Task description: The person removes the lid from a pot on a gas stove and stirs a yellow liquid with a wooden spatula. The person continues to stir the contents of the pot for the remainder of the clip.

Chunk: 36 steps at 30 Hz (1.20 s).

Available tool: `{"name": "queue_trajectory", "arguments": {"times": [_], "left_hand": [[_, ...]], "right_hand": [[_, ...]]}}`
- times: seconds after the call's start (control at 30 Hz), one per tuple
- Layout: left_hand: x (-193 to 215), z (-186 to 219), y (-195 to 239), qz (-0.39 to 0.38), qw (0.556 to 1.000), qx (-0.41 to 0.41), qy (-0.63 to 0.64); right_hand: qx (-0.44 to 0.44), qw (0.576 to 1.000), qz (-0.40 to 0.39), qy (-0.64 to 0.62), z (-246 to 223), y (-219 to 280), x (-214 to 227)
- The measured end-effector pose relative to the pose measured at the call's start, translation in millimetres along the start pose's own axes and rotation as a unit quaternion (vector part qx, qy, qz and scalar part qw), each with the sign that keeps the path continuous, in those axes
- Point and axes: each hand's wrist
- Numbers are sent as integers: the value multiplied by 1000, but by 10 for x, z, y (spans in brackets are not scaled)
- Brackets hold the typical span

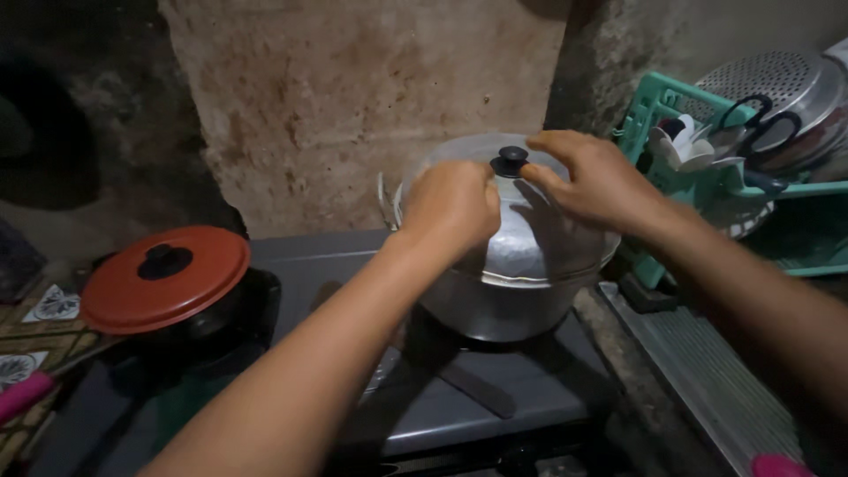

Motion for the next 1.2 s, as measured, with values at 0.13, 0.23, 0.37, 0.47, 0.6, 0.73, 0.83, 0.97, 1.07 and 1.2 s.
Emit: {"name": "queue_trajectory", "arguments": {"times": [0.13,0.23,0.37,0.47,0.6,0.73,0.83,0.97,1.07,1.2], "left_hand": [[-54,-52,-174,71,997,-2,19],[-74,-117,-272,76,997,14,29],[-97,-175,-340,75,996,43,23],[-87,-200,-354,82,995,47,32],[-48,-217,-373,76,996,50,21],[-16,-245,-369,72,996,57,19],[1,-267,-348,73,996,43,4],[29,-266,-330,71,996,50,-5],[65,-247,-336,73,996,54,-1],[120,-222,-347,71,997,41,-3]], "right_hand": [[-33,999,-31,17,138,-223,-73],[-128,986,-109,1,238,-435,-168],[-67,990,-127,12,391,-600,-286],[-66,987,-144,10,444,-695,-324],[-76,978,-188,48,422,-785,-307],[-75,974,-202,65,372,-804,-287],[-77,972,-205,82,349,-808,-292],[-47,977,-190,82,353,-799,-263],[-51,978,-181,90,342,-811,-222],[-82,979,-167,88,304,-877,-129]]}}
Point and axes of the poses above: each hand's wrist, its own y-axis away from the middle knuckle, its own x-axis out of the back of the hand, z = x × y, and after that the axes turned 9 degrees about x, right-handed
